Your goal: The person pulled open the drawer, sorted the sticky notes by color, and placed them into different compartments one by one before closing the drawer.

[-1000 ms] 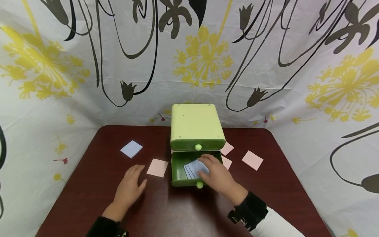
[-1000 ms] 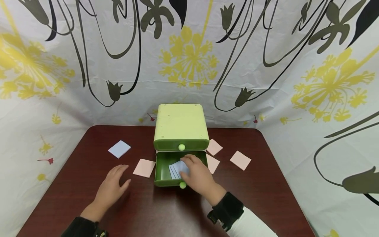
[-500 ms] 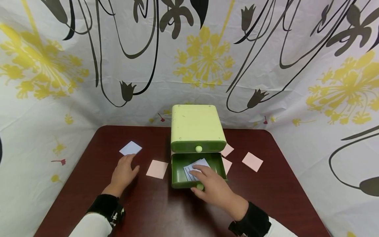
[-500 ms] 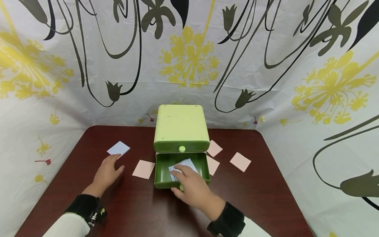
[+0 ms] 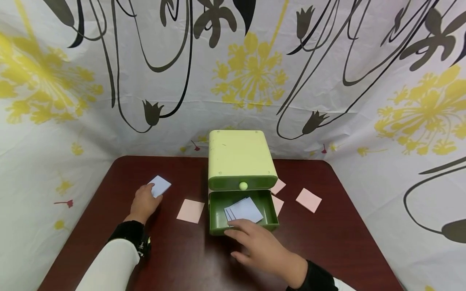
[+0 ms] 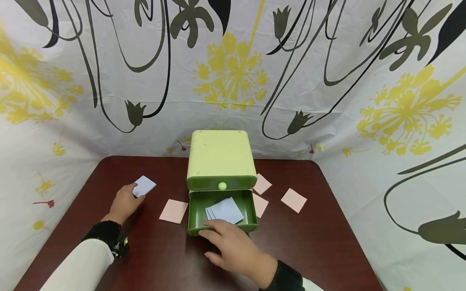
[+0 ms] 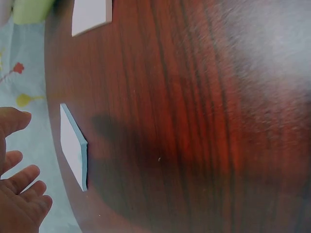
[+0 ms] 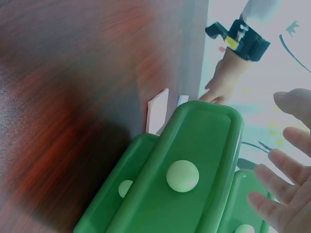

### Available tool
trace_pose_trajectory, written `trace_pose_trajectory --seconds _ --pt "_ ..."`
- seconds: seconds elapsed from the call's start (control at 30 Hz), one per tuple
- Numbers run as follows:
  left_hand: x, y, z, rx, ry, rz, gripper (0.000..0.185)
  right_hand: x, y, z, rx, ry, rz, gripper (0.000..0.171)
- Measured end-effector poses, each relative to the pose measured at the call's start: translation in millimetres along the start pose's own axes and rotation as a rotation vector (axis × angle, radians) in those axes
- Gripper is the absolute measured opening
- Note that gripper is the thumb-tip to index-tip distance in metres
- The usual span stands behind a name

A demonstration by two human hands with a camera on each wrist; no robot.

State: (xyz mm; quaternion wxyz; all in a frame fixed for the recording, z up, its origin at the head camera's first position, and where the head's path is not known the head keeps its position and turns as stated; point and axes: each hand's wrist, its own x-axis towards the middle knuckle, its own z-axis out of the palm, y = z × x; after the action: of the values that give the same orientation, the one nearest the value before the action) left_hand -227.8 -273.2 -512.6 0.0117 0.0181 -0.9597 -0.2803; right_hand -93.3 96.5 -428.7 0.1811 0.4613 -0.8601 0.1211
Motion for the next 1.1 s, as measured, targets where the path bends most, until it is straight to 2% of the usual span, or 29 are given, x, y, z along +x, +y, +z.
trace_pose_trajectory --seconds 0.33,0.6,1.1 --pt "18.4 -13.5 4.9 0.001 -0.079 -0.074 0.064 -6.0 -4.0 5.0 0.021 -0.016 -0.026 0.053" --pt "31.7 -21.8 10.5 0.023 -0.105 -0.123 0.068 -7.7 -3.1 8.1 0.042 -0.022 -0.016 0.052" --pt "51.0 -20.3 23.1 0.032 -0.202 -0.123 0.07 -14.9 3.5 10.2 0.047 -0.043 0.055 0.047"
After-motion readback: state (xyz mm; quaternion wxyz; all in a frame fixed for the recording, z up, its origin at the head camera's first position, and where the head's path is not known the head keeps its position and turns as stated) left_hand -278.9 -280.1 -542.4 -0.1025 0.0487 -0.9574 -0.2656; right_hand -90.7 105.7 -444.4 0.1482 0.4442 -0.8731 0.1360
